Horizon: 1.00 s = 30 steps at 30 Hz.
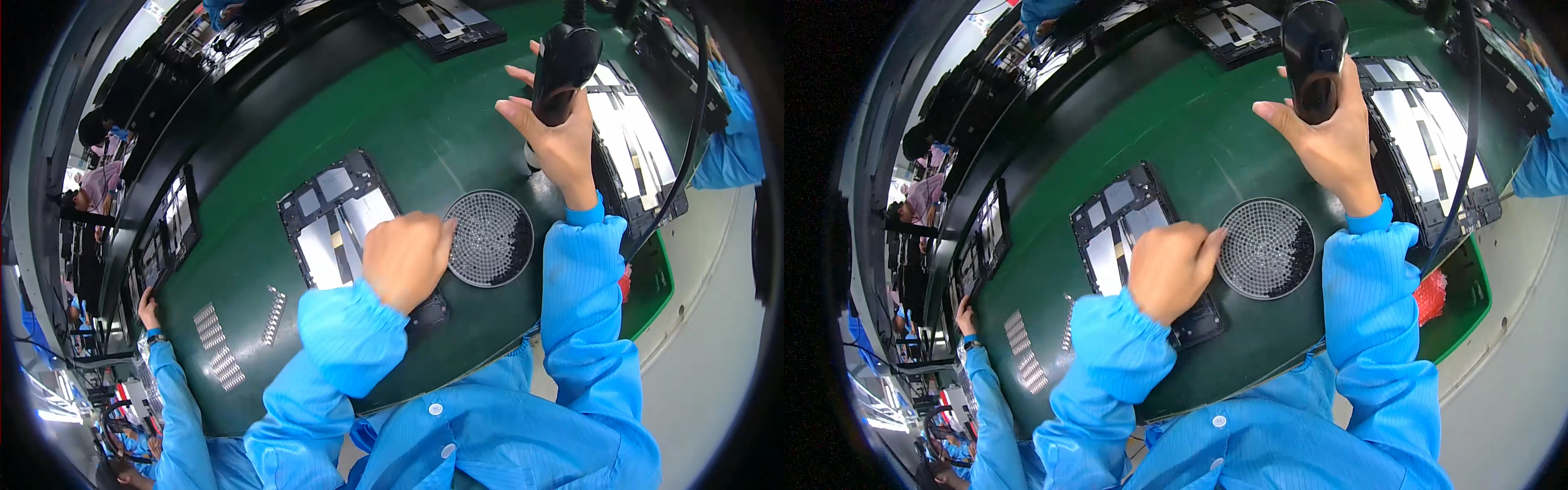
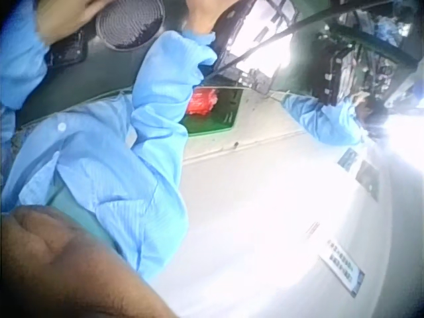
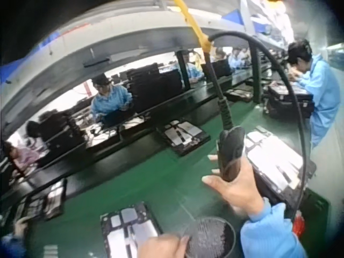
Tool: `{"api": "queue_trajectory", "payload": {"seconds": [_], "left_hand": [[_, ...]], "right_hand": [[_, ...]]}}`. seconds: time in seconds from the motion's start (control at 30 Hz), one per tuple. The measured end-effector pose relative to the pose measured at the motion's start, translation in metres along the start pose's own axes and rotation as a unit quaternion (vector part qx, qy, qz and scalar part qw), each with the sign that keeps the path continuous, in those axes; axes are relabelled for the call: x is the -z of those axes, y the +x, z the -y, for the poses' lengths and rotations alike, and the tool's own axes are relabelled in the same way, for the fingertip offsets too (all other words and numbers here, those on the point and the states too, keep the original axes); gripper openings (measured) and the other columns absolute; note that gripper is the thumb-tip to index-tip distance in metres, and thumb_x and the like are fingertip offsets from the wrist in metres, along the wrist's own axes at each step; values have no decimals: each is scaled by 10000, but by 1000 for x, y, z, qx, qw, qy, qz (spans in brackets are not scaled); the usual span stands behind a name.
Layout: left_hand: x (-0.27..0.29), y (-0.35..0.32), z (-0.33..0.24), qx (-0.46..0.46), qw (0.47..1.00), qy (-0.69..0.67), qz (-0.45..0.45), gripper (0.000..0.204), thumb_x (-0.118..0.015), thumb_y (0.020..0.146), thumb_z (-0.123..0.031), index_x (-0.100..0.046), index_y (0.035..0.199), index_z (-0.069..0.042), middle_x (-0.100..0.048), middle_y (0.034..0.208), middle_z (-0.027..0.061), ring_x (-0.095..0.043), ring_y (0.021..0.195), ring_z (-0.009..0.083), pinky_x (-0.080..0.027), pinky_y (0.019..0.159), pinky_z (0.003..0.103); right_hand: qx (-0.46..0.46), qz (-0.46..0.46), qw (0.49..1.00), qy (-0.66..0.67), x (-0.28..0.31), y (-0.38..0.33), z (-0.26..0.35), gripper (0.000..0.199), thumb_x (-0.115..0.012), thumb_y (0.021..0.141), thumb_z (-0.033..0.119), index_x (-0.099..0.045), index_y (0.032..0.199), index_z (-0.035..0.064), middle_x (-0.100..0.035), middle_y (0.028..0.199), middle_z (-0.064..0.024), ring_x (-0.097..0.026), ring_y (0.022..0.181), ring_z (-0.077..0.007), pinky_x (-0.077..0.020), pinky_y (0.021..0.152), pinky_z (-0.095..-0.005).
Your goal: Assembling internal components and securing parts of tablet-like devices using an electric screwdriver on a production line.
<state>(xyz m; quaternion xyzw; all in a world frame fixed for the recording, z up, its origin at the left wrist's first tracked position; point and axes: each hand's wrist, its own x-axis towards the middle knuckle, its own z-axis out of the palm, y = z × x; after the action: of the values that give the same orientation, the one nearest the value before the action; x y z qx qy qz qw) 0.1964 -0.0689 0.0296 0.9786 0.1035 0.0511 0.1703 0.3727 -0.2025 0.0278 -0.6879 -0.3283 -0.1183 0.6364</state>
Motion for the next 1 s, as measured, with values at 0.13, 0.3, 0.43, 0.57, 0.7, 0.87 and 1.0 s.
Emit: {"api": "queue_trajectory", "payload": {"seconds": [0.13,0.3,0.43,0.57,0.7,0.87,1.0], "left_hand": [[9,-53,46,-100,959,-80,-254,175,-684,735,-29,-677,910,-27,-668,835,128,-619,722,305,-493,645,360],[0,-105,113,118,865,-329,-360,446,-532,885,1,-422,1317,10,-493,1285,217,-448,1228,253,-338,1023,347],[-7,-96,114,131,821,-438,-343,626,-468,882,67,-198,1439,-28,-254,1446,252,-264,1349,272,-217,1091,356],[-11,-95,102,120,812,-476,-315,689,-382,838,158,-146,1453,-41,-166,1488,226,-238,1359,236,-259,1050,298],[-13,-102,79,113,808,-480,-321,717,-324,801,194,-122,1453,-23,-173,1499,189,-209,1377,230,-272,1041,275],[-18,-106,75,107,817,-464,-326,706,-300,776,208,-153,1439,13,-177,1500,180,-184,1387,251,-240,1068,293],[-23,-107,81,69,847,-411,-330,644,-357,805,178,-226,1417,28,-210,1486,192,-239,1370,269,-262,1069,310]], "right_hand": [[-6,22,997,70,0,-1,0,695,-729,762,49,-335,1333,-3,-447,1333,-178,-569,1092,-247,-531,809,-332],[-29,-15,986,163,-6,-4,21,389,-761,736,57,-534,1036,-41,-668,832,-90,-625,638,-125,-517,613,-247],[-51,22,967,248,-19,-24,59,284,-755,736,39,-559,928,-32,-596,610,-51,-575,492,-121,-454,449,-231],[-49,39,960,274,-41,-35,62,281,-756,732,30,-551,914,-30,-590,600,-45,-563,473,-114,-436,435,-222],[-60,43,965,253,-53,-38,60,259,-743,741,15,-550,910,-25,-589,597,-41,-555,468,-101,-425,429,-217],[-64,48,970,231,-58,-39,56,242,-731,747,4,-552,908,-22,-586,590,-35,-547,463,-90,-415,427,-211],[-67,49,974,210,-60,-38,57,247,-732,742,7,-552,908,-24,-583,580,-32,-544,459,-89,-411,429,-210]]}}
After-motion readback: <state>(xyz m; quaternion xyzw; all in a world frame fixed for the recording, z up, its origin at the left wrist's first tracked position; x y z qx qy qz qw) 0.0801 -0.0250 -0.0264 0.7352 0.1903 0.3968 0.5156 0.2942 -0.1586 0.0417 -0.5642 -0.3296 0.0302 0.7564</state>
